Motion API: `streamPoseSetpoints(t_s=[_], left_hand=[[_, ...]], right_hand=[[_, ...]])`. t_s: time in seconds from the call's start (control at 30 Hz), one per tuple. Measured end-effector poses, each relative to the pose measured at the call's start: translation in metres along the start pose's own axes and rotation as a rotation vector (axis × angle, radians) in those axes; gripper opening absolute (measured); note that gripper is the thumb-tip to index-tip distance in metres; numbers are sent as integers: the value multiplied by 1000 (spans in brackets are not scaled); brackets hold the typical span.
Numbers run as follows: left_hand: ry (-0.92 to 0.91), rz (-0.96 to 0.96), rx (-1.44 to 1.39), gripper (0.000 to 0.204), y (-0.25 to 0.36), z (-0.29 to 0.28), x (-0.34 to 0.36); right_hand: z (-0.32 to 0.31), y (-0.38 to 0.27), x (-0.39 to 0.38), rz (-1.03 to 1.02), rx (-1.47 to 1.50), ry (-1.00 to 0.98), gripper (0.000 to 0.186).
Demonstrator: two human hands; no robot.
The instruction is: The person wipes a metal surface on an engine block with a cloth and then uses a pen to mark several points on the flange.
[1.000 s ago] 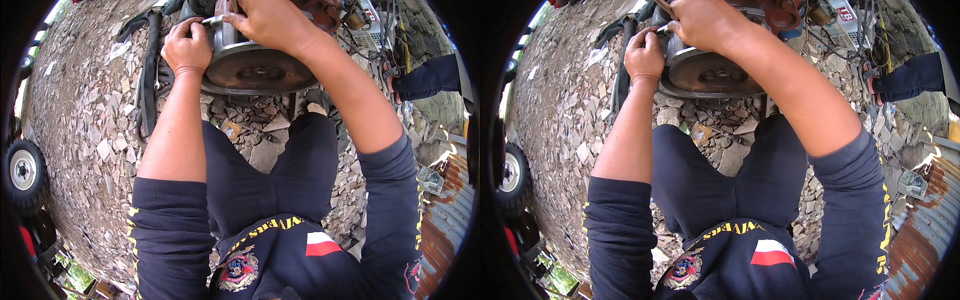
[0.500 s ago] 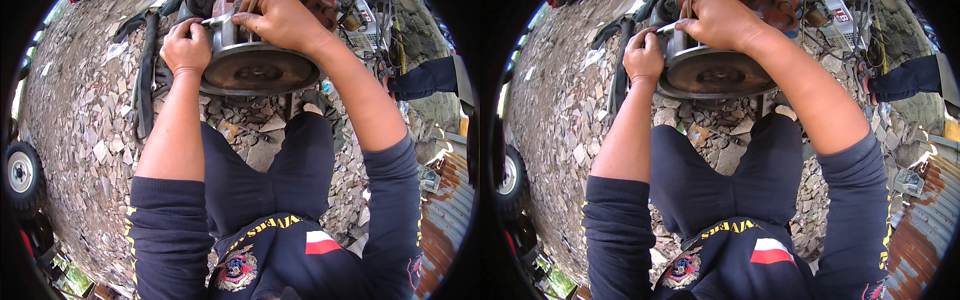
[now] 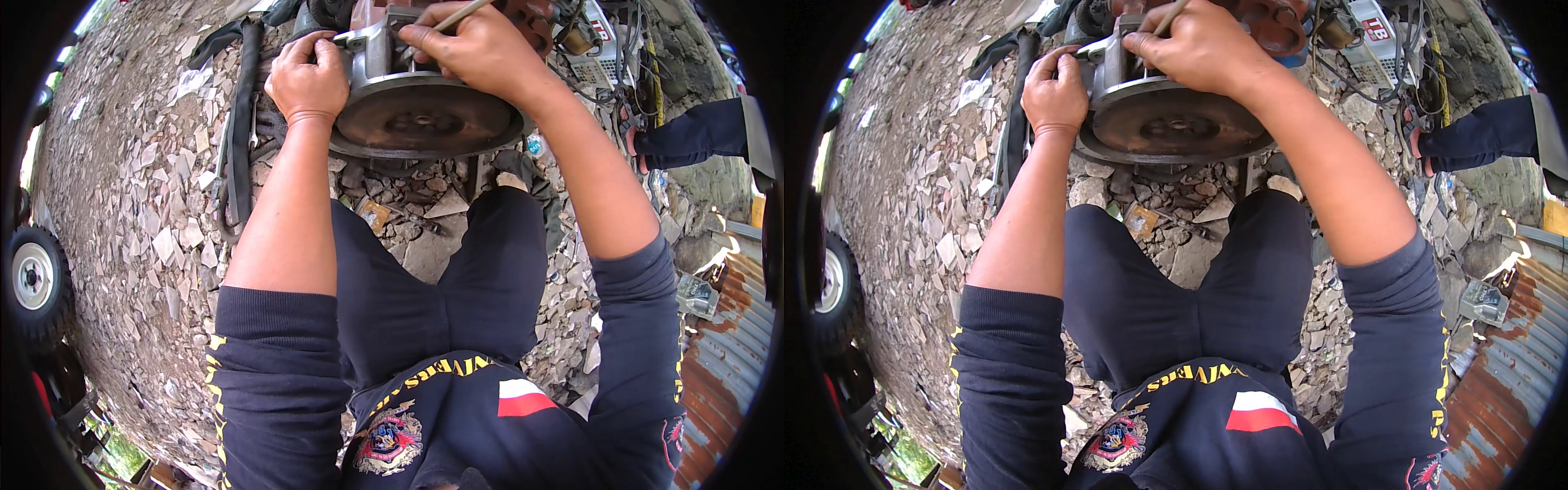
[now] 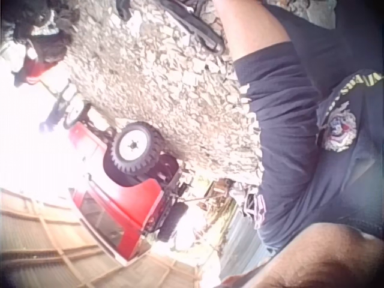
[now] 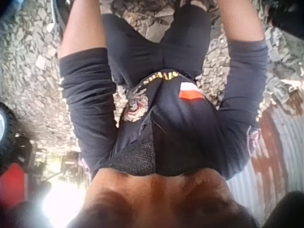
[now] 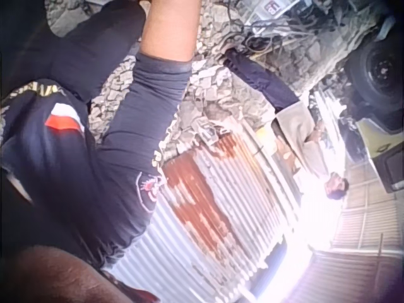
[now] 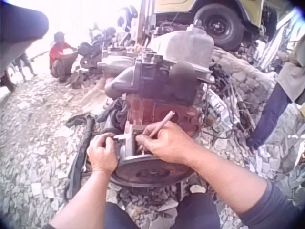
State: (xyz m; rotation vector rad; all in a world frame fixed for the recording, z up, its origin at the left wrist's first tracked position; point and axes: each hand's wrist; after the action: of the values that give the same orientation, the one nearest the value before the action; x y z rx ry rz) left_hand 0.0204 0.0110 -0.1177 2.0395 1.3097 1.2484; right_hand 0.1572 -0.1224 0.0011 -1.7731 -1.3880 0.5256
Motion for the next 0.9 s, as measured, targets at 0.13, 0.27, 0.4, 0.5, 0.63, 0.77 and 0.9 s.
streamPoseSetpoints(t_s=[0.13, 0.27, 0.4, 0.5, 0.63, 0.77, 0.9], left_hand=[[-11, -3, -6, 22, -2, -1, 0], [-8, 1, -5, 22, 2, 0, 0], [-29, 3, 7, 24, 2, -3, 0], [-36, 10, 7, 25, 2, -5, 0], [-28, 16, 22, 26, 5, -4, -1], [-25, -21, -21, 22, 5, -4, 0], [5, 18, -35, 20, 4, -1, 1]], right_hand=[[-16, -7, -19, 85, 21, -66, 30], [-10, 7, -30, -83, 106, 104, 22], [7, 5, -36, -240, 38, 214, 15], [18, 7, -38, -292, 2, 231, 14], [5, 11, -30, -148, 10, 133, 18], [-19, -6, -6, 107, 34, -94, 21], [-10, 0, -4, -234, -72, 90, 21]])
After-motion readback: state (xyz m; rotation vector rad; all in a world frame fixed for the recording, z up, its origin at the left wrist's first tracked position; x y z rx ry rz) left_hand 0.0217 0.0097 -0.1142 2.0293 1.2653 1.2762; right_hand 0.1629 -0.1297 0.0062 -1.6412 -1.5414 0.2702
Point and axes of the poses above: each hand's wrist, its own x-axis towards the middle knuckle, its own z-axis out of the palm, y = z × x, and after that the axes turned 9 degrees about x, right-handed
